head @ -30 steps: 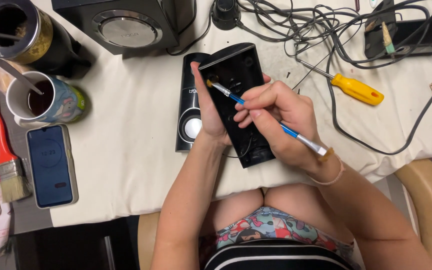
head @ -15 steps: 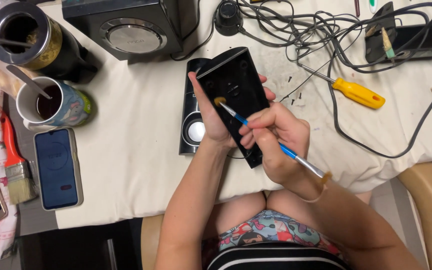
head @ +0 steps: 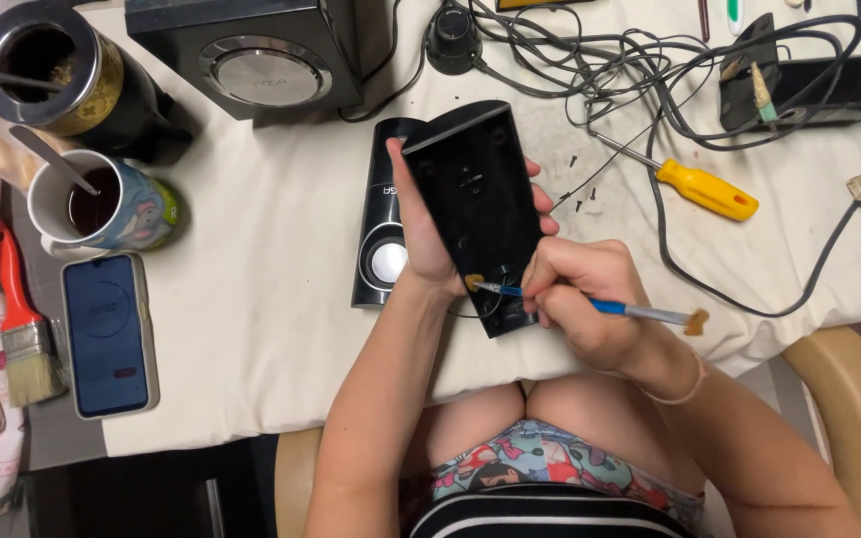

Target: Repairing a speaker by cleaning its internal housing with a brush and applying a substance from a bottle.

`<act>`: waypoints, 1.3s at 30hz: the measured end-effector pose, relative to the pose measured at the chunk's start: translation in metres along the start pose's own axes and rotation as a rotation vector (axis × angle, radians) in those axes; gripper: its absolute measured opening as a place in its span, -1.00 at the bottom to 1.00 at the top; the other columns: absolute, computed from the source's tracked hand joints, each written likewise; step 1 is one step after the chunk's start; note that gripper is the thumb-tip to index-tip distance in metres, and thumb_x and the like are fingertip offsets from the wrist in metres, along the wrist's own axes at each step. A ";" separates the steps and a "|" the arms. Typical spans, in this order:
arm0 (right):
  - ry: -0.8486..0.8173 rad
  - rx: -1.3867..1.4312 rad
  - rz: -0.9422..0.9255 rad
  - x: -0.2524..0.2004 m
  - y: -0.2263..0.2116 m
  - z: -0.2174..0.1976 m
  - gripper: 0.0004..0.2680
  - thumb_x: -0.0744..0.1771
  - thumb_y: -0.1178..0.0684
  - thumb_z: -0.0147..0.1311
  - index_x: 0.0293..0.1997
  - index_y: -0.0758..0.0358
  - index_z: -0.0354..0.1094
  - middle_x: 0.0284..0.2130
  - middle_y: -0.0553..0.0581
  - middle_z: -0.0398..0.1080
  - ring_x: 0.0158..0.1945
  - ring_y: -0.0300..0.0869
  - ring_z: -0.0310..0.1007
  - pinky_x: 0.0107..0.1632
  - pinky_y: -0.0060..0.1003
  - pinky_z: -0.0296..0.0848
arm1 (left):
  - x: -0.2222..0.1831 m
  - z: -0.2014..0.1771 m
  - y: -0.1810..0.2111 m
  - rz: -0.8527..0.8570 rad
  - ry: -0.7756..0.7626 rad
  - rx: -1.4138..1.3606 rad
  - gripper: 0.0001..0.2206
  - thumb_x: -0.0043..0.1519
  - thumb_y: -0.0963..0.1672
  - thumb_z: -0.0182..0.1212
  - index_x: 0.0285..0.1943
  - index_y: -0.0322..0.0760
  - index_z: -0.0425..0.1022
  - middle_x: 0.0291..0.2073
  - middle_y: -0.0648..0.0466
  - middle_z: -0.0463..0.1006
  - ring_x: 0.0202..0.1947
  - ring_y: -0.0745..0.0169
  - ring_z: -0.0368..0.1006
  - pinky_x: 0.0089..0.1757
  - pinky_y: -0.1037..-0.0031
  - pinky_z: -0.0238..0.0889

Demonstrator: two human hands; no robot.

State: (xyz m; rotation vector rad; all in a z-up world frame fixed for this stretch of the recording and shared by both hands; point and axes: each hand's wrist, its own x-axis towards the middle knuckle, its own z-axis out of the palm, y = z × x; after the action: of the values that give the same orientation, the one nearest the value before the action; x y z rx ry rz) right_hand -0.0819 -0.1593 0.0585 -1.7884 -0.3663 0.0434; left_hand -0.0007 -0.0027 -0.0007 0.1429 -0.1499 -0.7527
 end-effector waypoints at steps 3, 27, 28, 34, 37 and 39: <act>0.172 0.191 0.021 -0.008 0.015 0.011 -0.88 0.37 0.27 -0.14 -0.35 0.45 0.27 -0.46 0.34 0.45 -0.53 -0.12 0.50 -0.41 -0.40 0.55 | 0.000 -0.002 -0.001 -0.015 0.000 -0.026 0.05 0.08 0.46 -0.28 0.15 -0.55 0.43 -0.12 -0.33 0.61 -0.13 -0.27 0.58 -0.10 -0.01 0.47; -0.107 -0.340 -0.156 0.008 -0.011 -0.004 -0.94 0.35 0.27 -0.06 -0.22 0.34 0.33 -0.28 0.13 0.46 -0.35 -0.19 0.50 -0.21 -0.37 0.45 | 0.001 0.015 0.004 0.198 0.124 0.018 -0.05 0.07 0.44 -0.23 -0.03 -0.44 0.49 -0.26 -0.18 0.60 -0.28 -0.10 0.55 -0.17 0.19 0.43; -0.118 -0.336 -0.154 0.007 -0.011 -0.008 -0.94 0.35 0.27 -0.06 -0.22 0.34 0.33 -0.28 0.13 0.46 -0.35 -0.19 0.50 -0.21 -0.37 0.45 | 0.001 0.014 0.004 0.207 0.131 0.013 -0.05 0.07 0.44 -0.23 -0.03 -0.44 0.49 -0.26 -0.18 0.60 -0.28 -0.10 0.55 -0.17 0.19 0.43; 0.082 -0.418 -0.181 0.010 -0.008 -0.007 -0.89 0.40 0.27 -0.06 -0.07 0.39 0.41 -0.22 0.21 0.54 -0.20 -0.20 0.62 -0.03 -0.39 0.59 | 0.002 0.009 0.000 0.169 0.131 0.020 0.01 0.05 0.46 -0.23 0.11 -0.48 0.43 -0.22 -0.20 0.60 -0.25 -0.09 0.55 -0.24 0.16 0.46; -0.073 -0.179 -0.025 0.008 -0.006 -0.005 -0.73 0.38 0.26 -0.08 0.25 0.44 0.24 0.02 0.32 0.51 -0.01 -0.15 0.62 0.14 -0.35 0.57 | -0.001 0.010 0.001 0.219 0.146 0.081 0.00 0.08 0.44 -0.28 0.09 -0.51 0.43 -0.23 -0.21 0.60 -0.23 -0.11 0.56 -0.17 0.17 0.45; -0.143 -0.018 0.166 0.001 -0.005 -0.016 -0.77 0.35 0.17 -0.05 0.06 0.40 0.47 -0.28 0.23 0.60 -0.32 -0.22 0.61 -0.14 -0.41 0.62 | 0.000 0.008 -0.001 0.237 0.067 0.069 -0.02 0.14 0.42 -0.26 0.12 -0.54 0.43 -0.21 -0.23 0.61 -0.22 -0.11 0.56 -0.11 0.21 0.45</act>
State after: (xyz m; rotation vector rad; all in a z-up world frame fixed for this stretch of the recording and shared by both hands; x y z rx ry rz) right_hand -0.0783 -0.1726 0.0677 -1.8348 -0.3198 0.2868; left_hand -0.0034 -0.0042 0.0069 0.2124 -0.1263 -0.5065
